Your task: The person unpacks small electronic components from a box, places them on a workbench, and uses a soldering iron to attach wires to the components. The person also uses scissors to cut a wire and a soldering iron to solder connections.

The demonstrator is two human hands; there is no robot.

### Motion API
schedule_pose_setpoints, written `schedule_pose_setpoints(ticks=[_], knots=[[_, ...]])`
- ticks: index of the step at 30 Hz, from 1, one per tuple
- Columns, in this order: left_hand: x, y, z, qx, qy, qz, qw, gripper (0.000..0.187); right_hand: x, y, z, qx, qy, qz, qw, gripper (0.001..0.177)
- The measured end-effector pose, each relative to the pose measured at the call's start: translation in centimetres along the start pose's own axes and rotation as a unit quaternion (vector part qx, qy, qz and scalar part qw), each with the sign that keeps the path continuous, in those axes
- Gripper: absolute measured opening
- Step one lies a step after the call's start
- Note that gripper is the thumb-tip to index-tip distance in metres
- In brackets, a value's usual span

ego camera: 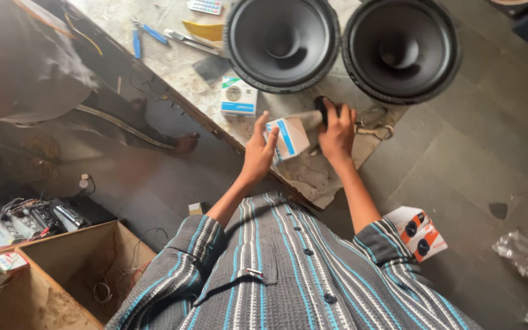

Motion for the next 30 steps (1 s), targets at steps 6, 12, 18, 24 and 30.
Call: schedule_pose_setpoints(ticks=[6, 12, 18, 24, 30], knots=[[2.2, -0.4, 0.9, 0.041, 0.052, -0.082, 0.994, 0.039, -5.7, 5.8, 2.4, -0.331, 0.039, 0.560, 0.759, 0.030], [3.1, -2.3, 0.8, -0.037, 0.087, 0.149, 0.984, 0.036, -3.0, 4.2, 2.4, -0.156, 0.118, 0.121, 0.973, 0.033], [8.1, 2.1, 5.8, -0.079, 0.216, 0.352, 0.907, 0.082, 6.5, -7.6, -2.1, -0.169, 0.185, 0.250, 0.935, 0.034], [7.4, -0.5, 10.3, 0.052, 0.059, 0.361, 0.929, 0.087, 9.4, -20.0, -3.3, 0.177, 0.039, -0.029, 0.983, 0.051], [11.0, 1.3, 4.7, -0.111, -0.026, 0.194, 0.974, 0.096, 10.3, -16.0, -7.1, -0.017, -0.385, -0.257, 0.886, 0.033]])
Point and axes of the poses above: each hand's wrist, its own z-axis towards the middle knuckle, its own x-axis out of the back of the hand, y = z × x, the point moved 5 cm from there along z, towards the middle knuckle, and after that the axes turned 1 degree about -z, right-handed, at the moved point
